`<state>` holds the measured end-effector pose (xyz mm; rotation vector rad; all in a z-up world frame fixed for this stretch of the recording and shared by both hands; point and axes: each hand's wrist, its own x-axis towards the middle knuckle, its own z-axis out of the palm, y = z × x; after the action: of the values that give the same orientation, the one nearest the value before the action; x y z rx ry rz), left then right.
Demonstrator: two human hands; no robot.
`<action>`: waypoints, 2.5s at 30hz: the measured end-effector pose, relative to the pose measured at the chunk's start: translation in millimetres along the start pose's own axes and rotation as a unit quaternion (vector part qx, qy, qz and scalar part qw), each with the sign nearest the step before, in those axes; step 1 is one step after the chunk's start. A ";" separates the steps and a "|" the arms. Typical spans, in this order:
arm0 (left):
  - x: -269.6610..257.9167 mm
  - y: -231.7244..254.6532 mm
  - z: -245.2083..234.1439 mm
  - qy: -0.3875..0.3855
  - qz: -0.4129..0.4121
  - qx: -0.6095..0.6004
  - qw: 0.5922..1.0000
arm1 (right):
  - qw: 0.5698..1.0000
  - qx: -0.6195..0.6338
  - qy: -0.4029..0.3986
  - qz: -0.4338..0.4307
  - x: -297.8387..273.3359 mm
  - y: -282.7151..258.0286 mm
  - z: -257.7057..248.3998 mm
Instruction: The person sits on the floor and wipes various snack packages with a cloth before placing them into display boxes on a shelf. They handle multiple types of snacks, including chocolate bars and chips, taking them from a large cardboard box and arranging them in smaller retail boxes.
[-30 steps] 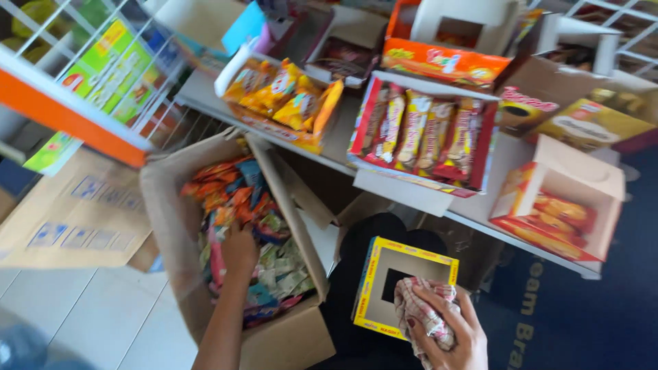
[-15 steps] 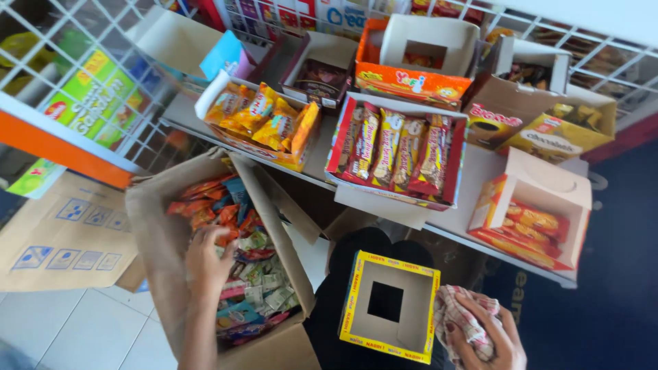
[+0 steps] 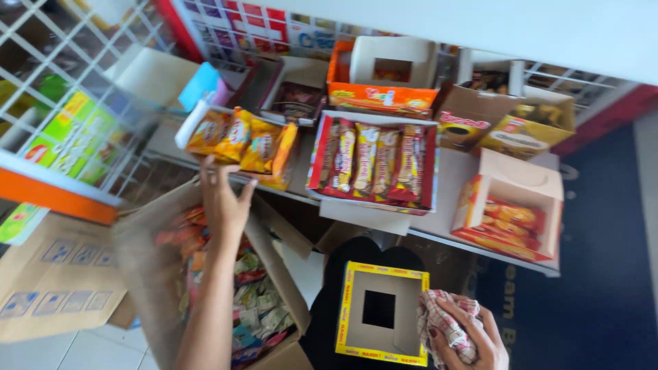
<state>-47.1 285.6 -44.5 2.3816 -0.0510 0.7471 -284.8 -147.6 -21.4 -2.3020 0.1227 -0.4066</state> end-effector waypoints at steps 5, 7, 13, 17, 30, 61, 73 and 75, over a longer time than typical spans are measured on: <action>10.5 42.0 -3.3 0.026 0.019 0.062 0.998 | 0.997 -0.007 -0.014 0.072 -5.3 24.6 -14.8; 17.1 79.4 -4.8 0.057 0.015 0.047 0.997 | 0.997 0.003 -0.011 0.074 -2.3 26.9 -19.6; 79.5 145.0 79.1 -0.017 0.164 -0.071 0.984 | 0.997 0.033 0.001 0.066 10.8 2.2 -28.9; 130.9 143.9 149.1 -0.037 0.174 -0.070 0.982 | 0.997 0.022 0.000 0.079 5.2 0.7 -44.7; 159.8 132.8 114.8 -0.031 0.131 0.000 0.991 | 0.978 -0.031 0.007 0.209 -47.8 91.8 -71.1; -132.8 208.5 -34.2 -0.217 0.182 -0.024 0.959 | 0.982 -0.135 0.128 -0.024 64.7 -59.1 -72.9; -122.4 178.6 -89.4 -0.216 0.127 -0.037 0.967 | 0.928 -0.305 0.164 0.138 156.7 47.1 -103.8; -123.8 173.4 -97.4 -0.213 0.128 -0.034 0.968 | 0.927 -0.306 0.124 0.177 172.6 65.6 -102.0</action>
<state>-237.0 186.2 50.0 2.4529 -0.5640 0.3235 -152.8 -300.0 40.6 -2.7399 0.8891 -0.5222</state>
